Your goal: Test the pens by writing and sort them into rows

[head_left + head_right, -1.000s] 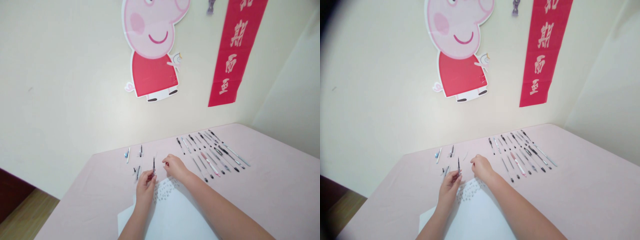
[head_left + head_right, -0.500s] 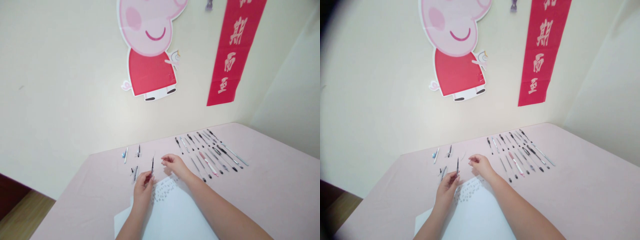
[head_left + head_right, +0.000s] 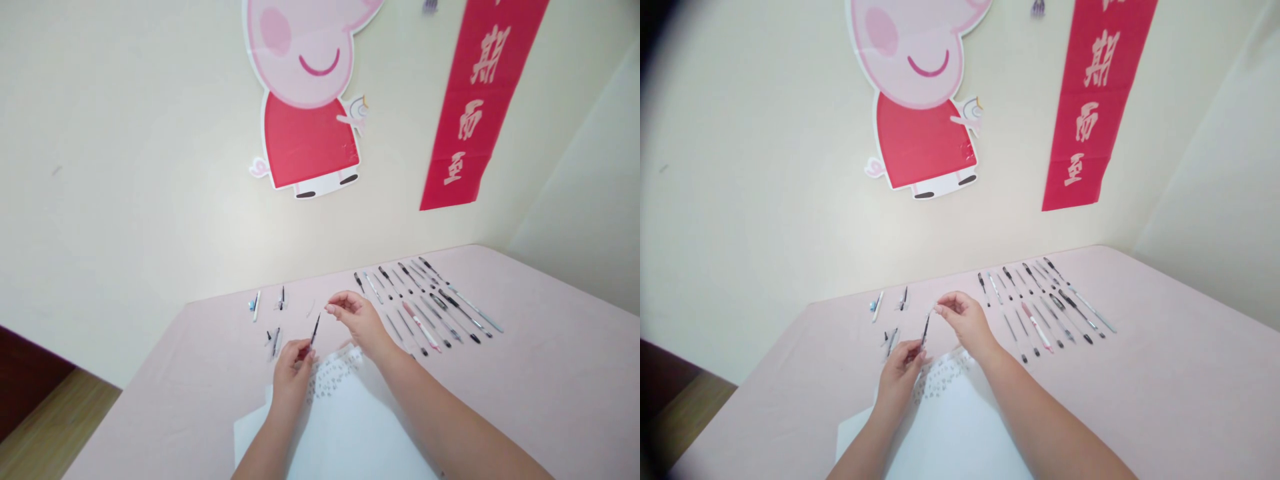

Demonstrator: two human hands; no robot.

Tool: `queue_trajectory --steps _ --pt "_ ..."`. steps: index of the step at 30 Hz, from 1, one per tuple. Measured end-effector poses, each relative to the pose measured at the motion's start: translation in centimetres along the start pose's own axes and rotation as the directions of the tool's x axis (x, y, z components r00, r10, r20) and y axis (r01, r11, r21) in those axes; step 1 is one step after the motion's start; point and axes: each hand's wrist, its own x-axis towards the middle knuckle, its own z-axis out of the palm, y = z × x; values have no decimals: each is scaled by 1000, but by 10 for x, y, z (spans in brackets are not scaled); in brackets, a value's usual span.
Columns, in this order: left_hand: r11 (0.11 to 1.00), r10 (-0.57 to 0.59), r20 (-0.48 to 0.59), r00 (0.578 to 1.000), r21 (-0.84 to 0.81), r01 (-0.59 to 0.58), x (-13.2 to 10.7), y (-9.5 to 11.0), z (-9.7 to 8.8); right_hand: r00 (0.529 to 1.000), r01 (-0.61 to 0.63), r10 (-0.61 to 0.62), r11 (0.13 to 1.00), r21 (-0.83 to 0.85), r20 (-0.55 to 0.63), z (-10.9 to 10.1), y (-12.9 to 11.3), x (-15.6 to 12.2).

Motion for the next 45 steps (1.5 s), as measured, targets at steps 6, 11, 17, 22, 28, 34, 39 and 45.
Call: queue_trajectory --steps 6,11,17,22,28,34,39,45 --pt "1000 20 10 1000 20 -20 -1 5 0 997 79 -79 993 -84 -2 0 4 0" --pt "999 25 14 1000 35 -25 -1 8 -1 998 70 -70 991 -117 10 1 3 -1" --pt "998 33 37 999 59 -35 0 7 -1 997 71 -70 988 -139 12 3 2 -3" --pt "999 16 29 999 30 -17 -1 6 -1 996 89 -87 978 -187 21 4 2 -3" --pt "999 25 16 1000 36 -26 0 7 -1 994 106 -100 962 -250 39 4 0 -4" --pt "998 29 41 999 46 -31 -1 6 -1 994 103 -85 951 -292 76 7 0 -7" --pt "999 24 43 999 38 -26 -1 5 0 992 112 -86 939 -324 93 8 1 -8" --pt "999 37 16 999 8 -37 0 5 0 989 126 -93 936 -328 114 8 6 -7"
